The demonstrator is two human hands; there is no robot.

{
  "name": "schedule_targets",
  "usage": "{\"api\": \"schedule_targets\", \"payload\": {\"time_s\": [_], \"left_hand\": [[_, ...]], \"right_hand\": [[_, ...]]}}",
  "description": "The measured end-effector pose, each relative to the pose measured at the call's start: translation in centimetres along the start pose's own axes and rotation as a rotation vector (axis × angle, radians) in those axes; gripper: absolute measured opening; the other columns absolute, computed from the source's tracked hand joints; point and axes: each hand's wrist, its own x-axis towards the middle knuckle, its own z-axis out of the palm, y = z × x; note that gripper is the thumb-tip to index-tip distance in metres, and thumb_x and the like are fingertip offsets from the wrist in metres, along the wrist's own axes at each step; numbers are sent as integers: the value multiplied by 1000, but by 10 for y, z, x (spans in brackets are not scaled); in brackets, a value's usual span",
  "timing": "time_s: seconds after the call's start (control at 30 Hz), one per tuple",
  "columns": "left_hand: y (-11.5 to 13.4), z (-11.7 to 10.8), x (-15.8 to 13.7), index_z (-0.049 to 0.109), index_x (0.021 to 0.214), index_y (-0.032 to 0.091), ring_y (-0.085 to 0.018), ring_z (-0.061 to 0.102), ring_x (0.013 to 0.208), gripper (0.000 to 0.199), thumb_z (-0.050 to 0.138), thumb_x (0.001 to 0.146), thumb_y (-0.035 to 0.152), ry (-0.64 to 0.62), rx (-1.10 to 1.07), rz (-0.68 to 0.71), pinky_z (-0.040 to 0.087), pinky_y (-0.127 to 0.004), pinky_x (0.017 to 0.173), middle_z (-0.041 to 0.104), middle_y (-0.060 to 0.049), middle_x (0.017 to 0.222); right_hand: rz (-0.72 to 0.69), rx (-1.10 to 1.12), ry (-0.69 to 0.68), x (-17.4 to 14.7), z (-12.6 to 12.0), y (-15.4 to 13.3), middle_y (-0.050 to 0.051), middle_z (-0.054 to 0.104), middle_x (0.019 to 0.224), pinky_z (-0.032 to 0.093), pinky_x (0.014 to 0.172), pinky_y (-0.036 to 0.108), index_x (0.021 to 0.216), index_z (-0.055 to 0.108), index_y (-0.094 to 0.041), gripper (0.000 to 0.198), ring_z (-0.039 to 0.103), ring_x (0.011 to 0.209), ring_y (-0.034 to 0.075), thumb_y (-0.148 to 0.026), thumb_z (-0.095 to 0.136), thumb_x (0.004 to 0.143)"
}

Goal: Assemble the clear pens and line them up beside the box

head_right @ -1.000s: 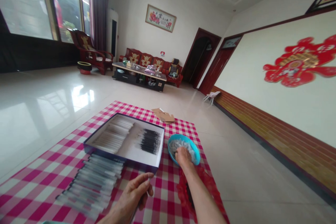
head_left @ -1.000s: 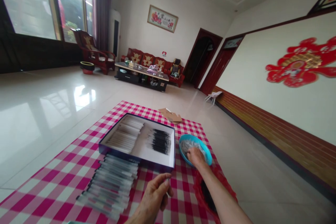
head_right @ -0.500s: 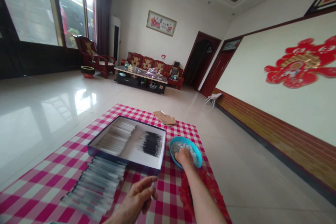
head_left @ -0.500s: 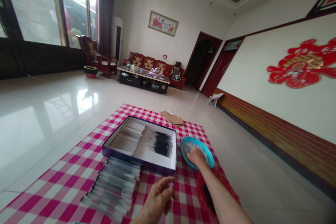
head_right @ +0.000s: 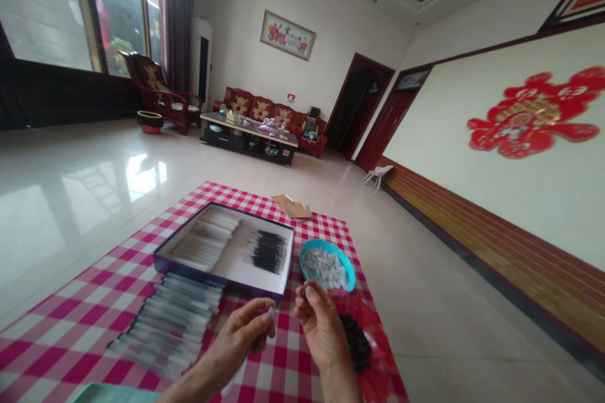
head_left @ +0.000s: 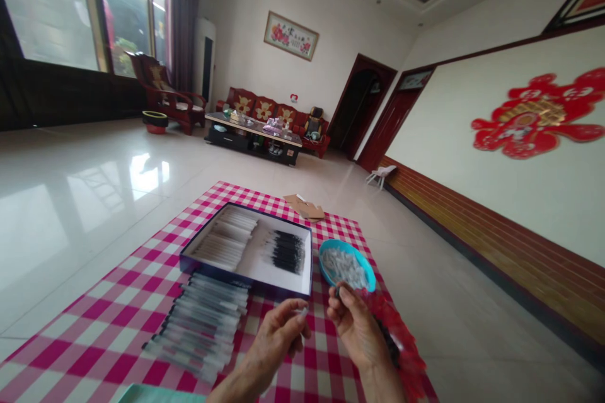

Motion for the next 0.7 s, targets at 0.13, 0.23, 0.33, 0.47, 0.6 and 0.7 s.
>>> {"api": "schedule_targets", "payload": {"time_s": [0.13,0.23,0.33,0.47,0.6,0.7], "left_hand": [[5,2,-5,63,99,14,-6,43,43,36,69,75,41,-12,47,12,29,-18,42,60,2,58],[7,4,-8,64,98,14,-6,43,42,38,70,74,42,-23,51,3,29,-18,42,60,2,59],[8,6,-9,65,95,14,-6,43,42,39,72,71,43,-8,46,-23,30,-19,42,59,2,57],[8,8,-11,65,94,14,-7,43,41,42,73,68,45,-2,63,-42,29,-19,42,60,1,56],[5,9,-11,63,90,14,-6,43,40,40,71,69,47,-16,102,-57,28,-19,40,59,2,56],[2,9,-10,61,83,14,-5,41,39,40,71,68,50,-37,153,-56,27,-18,39,57,3,54]], "right_hand": [[58,147,26,-24,2,27,4,73,86,54,67,25,85,74,-19,35,65,70,13,-28,87,53],[37,130,21,-32,-3,40,5,73,91,55,74,29,84,75,-19,34,67,77,16,-29,87,54],[-23,26,17,-36,-9,46,5,73,95,53,81,32,87,75,-21,35,67,84,19,-32,86,56],[-136,-264,71,-37,-14,46,6,73,90,52,80,34,87,75,-20,33,66,84,22,-38,82,60],[-179,-345,106,-37,-18,47,6,73,86,53,77,35,87,74,-19,35,66,80,23,-41,81,61],[-147,-203,64,-36,-24,55,6,72,88,53,78,37,91,72,-19,33,67,81,23,-41,78,66]]}}
